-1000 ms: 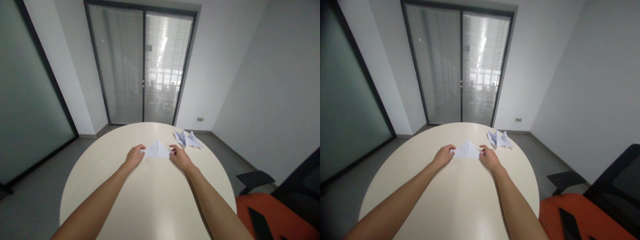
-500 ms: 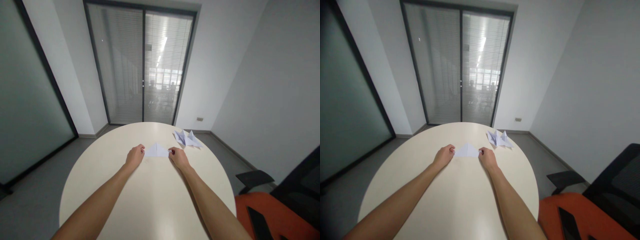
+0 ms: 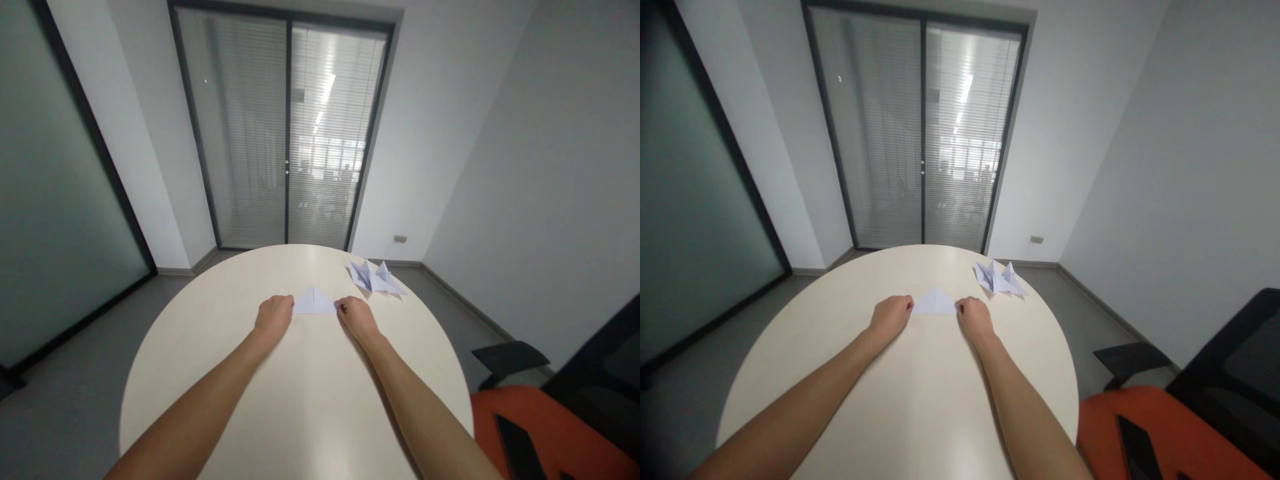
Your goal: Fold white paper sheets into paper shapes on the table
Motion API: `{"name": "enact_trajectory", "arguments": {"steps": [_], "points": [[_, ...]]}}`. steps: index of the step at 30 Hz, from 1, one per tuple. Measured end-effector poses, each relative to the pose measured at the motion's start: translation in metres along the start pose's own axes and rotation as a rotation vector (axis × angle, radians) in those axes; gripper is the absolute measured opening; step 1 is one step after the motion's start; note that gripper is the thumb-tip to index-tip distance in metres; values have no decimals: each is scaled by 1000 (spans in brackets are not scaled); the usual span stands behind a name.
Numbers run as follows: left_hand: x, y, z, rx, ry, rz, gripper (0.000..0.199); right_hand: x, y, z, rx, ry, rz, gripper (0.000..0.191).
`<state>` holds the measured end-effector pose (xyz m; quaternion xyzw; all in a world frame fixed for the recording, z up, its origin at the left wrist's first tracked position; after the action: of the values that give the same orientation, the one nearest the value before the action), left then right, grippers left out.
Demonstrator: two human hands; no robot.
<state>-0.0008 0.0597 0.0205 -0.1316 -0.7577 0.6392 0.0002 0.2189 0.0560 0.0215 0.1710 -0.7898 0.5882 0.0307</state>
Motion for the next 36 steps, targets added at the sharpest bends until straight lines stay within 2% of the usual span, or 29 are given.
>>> {"name": "enact_trajectory", "arguments": {"steps": [8, 19, 26, 31, 36], "points": [[-5, -3, 2, 20, 41, -39, 20, 5, -1, 2, 12, -64, 94, 27], [-2, 1, 2, 28, 75, -35, 22, 1, -1, 7, 120, -267, -4, 28], [-2, 0, 2, 32, 91, -29, 21, -8, 1, 3, 129, -204, -40, 28], [-8, 3, 3, 23, 149, -46, 22, 0, -3, 5, 120, -173, 21, 26], [-10, 7, 1, 28, 179, -23, 26, 13, -6, 7, 139, -79, 187, 29]]}}
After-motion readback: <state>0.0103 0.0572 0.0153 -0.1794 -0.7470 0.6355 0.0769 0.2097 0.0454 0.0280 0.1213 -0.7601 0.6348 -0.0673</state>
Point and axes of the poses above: each hand's wrist, its own z-axis away from the middle knuckle, its own y-axis out of the palm, x = y × z, the point moved 6 cm from there along -z, towards the middle knuckle, and after that the axes turned 1 degree about -y, right-handed, at the moved point
